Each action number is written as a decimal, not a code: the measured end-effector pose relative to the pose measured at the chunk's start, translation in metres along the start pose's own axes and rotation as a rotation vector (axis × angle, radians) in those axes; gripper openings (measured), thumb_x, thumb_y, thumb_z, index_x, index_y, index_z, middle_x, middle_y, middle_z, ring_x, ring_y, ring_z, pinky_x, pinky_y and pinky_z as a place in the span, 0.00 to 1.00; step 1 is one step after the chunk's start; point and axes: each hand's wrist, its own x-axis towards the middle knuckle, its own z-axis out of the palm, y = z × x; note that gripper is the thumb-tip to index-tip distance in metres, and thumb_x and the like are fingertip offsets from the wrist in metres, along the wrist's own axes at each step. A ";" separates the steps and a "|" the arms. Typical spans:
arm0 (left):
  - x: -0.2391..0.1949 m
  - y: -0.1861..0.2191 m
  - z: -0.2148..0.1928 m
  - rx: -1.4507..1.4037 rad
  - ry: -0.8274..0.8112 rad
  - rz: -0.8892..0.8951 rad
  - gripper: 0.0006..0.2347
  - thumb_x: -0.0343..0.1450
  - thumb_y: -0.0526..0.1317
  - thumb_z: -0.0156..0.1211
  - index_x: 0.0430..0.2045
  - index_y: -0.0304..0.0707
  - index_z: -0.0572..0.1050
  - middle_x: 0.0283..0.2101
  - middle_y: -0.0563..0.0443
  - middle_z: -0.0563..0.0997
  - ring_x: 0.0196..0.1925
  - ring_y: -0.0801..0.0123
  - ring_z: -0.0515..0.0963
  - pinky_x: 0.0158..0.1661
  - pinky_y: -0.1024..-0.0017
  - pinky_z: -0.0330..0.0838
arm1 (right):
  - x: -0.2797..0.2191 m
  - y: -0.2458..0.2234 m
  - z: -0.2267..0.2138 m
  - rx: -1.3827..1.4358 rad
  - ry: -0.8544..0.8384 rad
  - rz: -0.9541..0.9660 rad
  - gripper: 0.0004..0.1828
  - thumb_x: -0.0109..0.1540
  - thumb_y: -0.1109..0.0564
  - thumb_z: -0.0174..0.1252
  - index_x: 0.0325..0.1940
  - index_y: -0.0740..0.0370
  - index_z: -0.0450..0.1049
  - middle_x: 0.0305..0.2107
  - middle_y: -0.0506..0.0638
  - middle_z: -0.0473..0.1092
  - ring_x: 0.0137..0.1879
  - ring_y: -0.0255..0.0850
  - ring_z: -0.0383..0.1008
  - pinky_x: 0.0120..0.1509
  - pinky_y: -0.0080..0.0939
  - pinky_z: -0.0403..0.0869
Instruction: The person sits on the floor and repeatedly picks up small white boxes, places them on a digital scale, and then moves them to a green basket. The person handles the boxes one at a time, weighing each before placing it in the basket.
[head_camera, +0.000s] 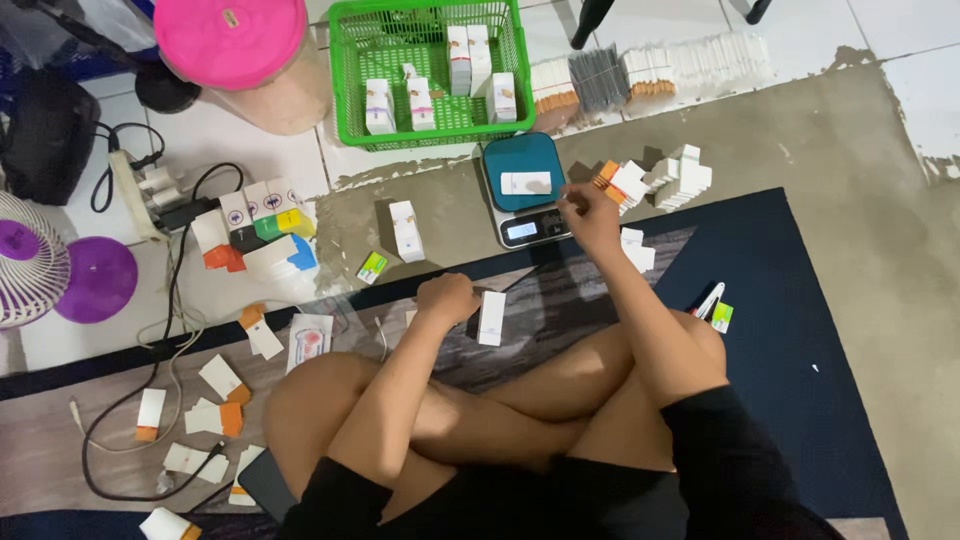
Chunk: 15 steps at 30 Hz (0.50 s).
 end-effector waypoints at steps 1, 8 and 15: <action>-0.002 0.001 -0.002 0.001 0.001 0.001 0.19 0.71 0.42 0.51 0.04 0.43 0.68 0.06 0.53 0.64 0.06 0.74 0.58 0.12 0.78 0.57 | -0.006 -0.002 -0.003 0.000 0.002 -0.001 0.09 0.59 0.63 0.63 0.44 0.62 0.78 0.29 0.55 0.74 0.32 0.50 0.77 0.35 0.43 0.73; -0.015 0.015 -0.014 -0.038 -0.074 -0.006 0.21 0.70 0.50 0.53 0.04 0.42 0.67 0.06 0.51 0.64 0.07 0.74 0.58 0.12 0.76 0.56 | -0.030 -0.009 -0.012 0.268 0.006 0.253 0.08 0.58 0.59 0.60 0.42 0.55 0.78 0.24 0.49 0.71 0.25 0.34 0.68 0.30 0.31 0.68; -0.023 0.018 -0.014 -0.055 -0.116 -0.036 0.21 0.69 0.54 0.56 0.07 0.43 0.66 0.09 0.55 0.64 0.08 0.74 0.57 0.13 0.73 0.53 | -0.028 -0.009 -0.007 0.269 0.019 0.273 0.08 0.58 0.61 0.61 0.41 0.58 0.79 0.26 0.52 0.73 0.26 0.35 0.70 0.32 0.31 0.68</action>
